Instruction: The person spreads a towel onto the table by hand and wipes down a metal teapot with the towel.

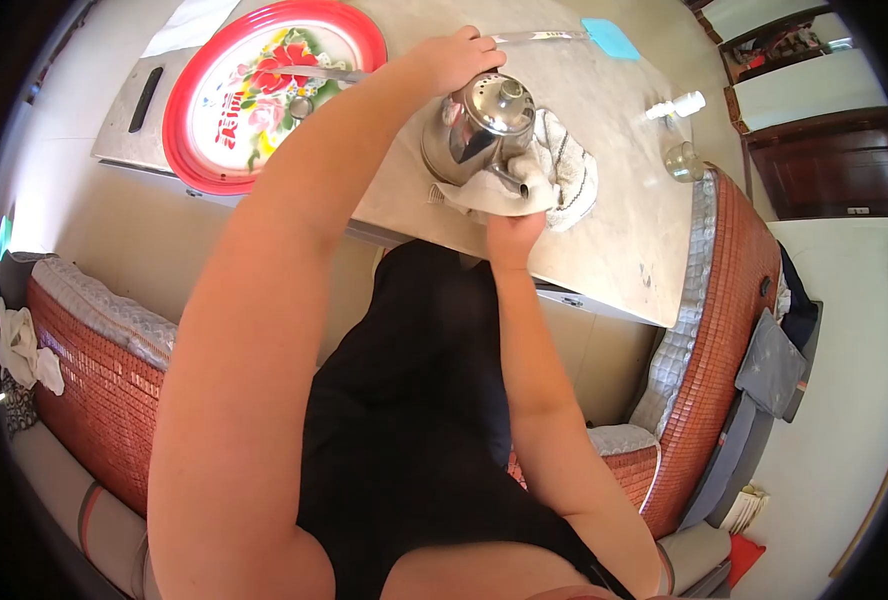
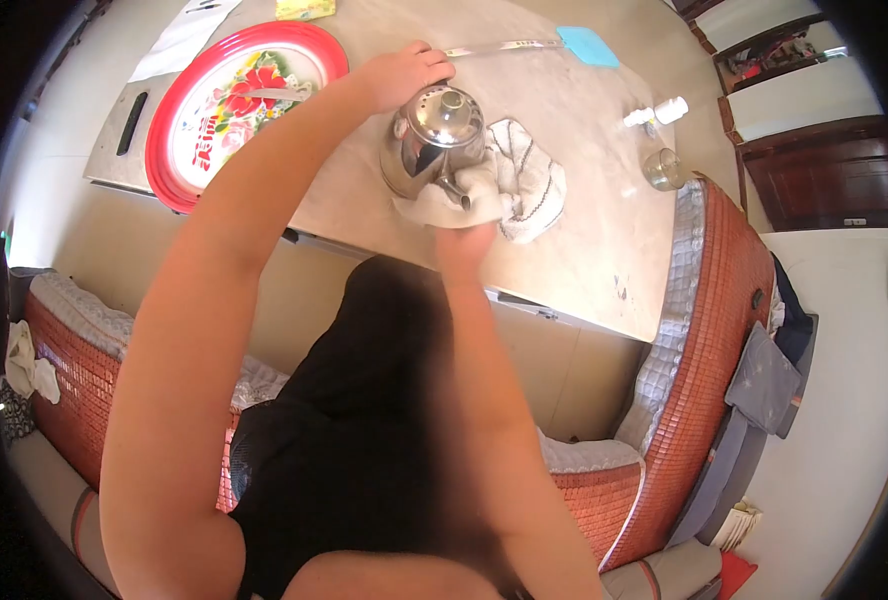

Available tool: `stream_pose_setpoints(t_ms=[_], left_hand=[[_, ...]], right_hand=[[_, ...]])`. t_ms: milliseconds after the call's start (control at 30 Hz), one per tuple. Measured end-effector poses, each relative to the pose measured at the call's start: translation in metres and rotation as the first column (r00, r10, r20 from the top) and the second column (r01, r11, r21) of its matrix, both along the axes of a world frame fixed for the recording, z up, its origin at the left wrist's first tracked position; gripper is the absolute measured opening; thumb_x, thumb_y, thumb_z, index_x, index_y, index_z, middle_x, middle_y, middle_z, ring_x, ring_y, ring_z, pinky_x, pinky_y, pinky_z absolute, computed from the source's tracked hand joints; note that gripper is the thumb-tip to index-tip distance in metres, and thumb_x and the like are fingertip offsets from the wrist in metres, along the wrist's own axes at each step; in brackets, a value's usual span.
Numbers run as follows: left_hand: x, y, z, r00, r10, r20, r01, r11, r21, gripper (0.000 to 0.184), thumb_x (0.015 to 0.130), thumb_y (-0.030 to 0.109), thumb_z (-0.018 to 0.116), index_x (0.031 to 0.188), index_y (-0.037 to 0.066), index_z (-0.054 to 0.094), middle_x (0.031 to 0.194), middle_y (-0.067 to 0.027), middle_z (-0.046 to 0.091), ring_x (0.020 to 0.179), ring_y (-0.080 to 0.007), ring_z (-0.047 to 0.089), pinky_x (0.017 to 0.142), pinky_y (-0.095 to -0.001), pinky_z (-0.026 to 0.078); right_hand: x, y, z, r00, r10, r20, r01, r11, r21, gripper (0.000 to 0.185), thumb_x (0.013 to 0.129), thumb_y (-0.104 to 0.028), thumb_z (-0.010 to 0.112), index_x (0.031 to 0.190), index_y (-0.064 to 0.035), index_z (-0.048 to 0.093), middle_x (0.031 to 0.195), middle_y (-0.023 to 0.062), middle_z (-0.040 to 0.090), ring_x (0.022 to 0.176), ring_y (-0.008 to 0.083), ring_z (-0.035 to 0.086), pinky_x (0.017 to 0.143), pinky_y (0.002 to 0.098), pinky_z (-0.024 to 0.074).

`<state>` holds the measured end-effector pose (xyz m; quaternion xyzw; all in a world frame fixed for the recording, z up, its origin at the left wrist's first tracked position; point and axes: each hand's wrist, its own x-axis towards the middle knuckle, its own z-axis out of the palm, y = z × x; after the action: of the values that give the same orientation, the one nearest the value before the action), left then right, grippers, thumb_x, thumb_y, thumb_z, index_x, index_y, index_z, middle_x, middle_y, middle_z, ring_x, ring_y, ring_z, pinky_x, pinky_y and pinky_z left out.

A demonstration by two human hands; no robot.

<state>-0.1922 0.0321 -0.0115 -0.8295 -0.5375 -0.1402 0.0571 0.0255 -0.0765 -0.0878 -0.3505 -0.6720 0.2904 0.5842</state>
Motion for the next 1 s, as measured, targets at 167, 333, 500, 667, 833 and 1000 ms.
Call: stream_pose_setpoints(t_ms=[167,333,500,667,833,1000], left_hand=[[-0.003,0.0,0.003,0.999,-0.027,-0.023,0.027,1.0,-0.014,0.029,0.084,0.008,0.047,0.111,0.018,0.051,0.117,0.0024,0.051,0.116,-0.0226,0.044,0.086,-0.0338,0.05],[-0.002,0.0,0.006,0.999,-0.03,-0.027,0.029,0.999,-0.038,0.028,0.085,0.01,0.047,0.112,0.019,0.05,0.117,0.0023,0.051,0.118,-0.022,0.043,0.087,-0.0342,0.05],[0.001,-0.005,0.009,1.0,-0.009,0.003,0.01,0.999,-0.053,0.026,0.085,0.011,0.048,0.11,0.018,0.05,0.117,0.0026,0.051,0.12,-0.0208,0.042,0.088,-0.0345,0.05],[-0.002,-0.005,0.005,1.0,-0.016,0.002,0.016,1.0,-0.003,0.048,0.085,0.005,0.046,0.13,0.023,0.043,0.135,0.001,0.042,0.121,-0.0244,0.045,0.09,-0.0368,0.049],[0.003,-0.02,0.015,0.948,0.173,0.267,-0.209,0.971,0.113,0.07,0.081,0.002,0.054,0.143,0.023,0.03,0.147,-0.0093,0.029,0.12,-0.0285,0.047,0.095,-0.0392,0.046],[0.029,-0.099,0.022,0.806,0.219,0.549,-0.325,0.94,0.101,0.076,0.073,0.01,0.071,0.141,0.016,0.037,0.145,-0.0159,0.03,0.122,-0.0356,0.043,0.1,-0.043,0.039]], right_hand=[[0.022,0.023,0.021,0.935,0.355,0.016,-0.341,0.907,-0.249,0.029,0.07,0.0,0.075,0.097,-0.0035,0.067,0.095,0.0061,0.067,0.091,0.0176,0.063,0.082,0.0302,0.0485],[0.017,0.024,0.011,0.961,0.16,0.227,-0.17,0.985,0.025,0.03,0.069,0.001,0.074,0.097,-0.0051,0.068,0.094,0.006,0.068,0.091,0.0202,0.063,0.082,0.0318,0.0486],[0.011,0.001,-0.009,0.997,0.031,-0.077,-0.042,0.989,-0.14,0.02,0.079,0.004,0.064,0.098,0.0003,0.067,0.098,0.0064,0.068,0.093,0.0168,0.062,0.086,0.0287,0.047],[0.023,-0.005,-0.047,0.993,0.003,-0.121,-0.041,0.947,-0.319,0.02,0.081,0.004,0.062,0.1,0.0008,0.065,0.092,0.0061,0.068,0.086,0.0143,0.063,0.08,0.0278,0.0489],[0.049,0.014,0.0,0.981,0.028,-0.192,-0.174,0.565,-0.807,0.017,0.09,-0.013,0.054,0.099,-0.0029,0.064,0.084,0.0044,0.067,0.074,0.0118,0.06,0.065,0.0265,0.0476],[0.07,0.066,0.076,0.899,0.427,-0.101,-0.287,0.396,-0.872,0.049,0.088,-0.046,0.049,0.107,-0.0027,0.063,0.096,0.0093,0.065,0.079,0.018,0.061,0.065,0.0322,0.0489]])
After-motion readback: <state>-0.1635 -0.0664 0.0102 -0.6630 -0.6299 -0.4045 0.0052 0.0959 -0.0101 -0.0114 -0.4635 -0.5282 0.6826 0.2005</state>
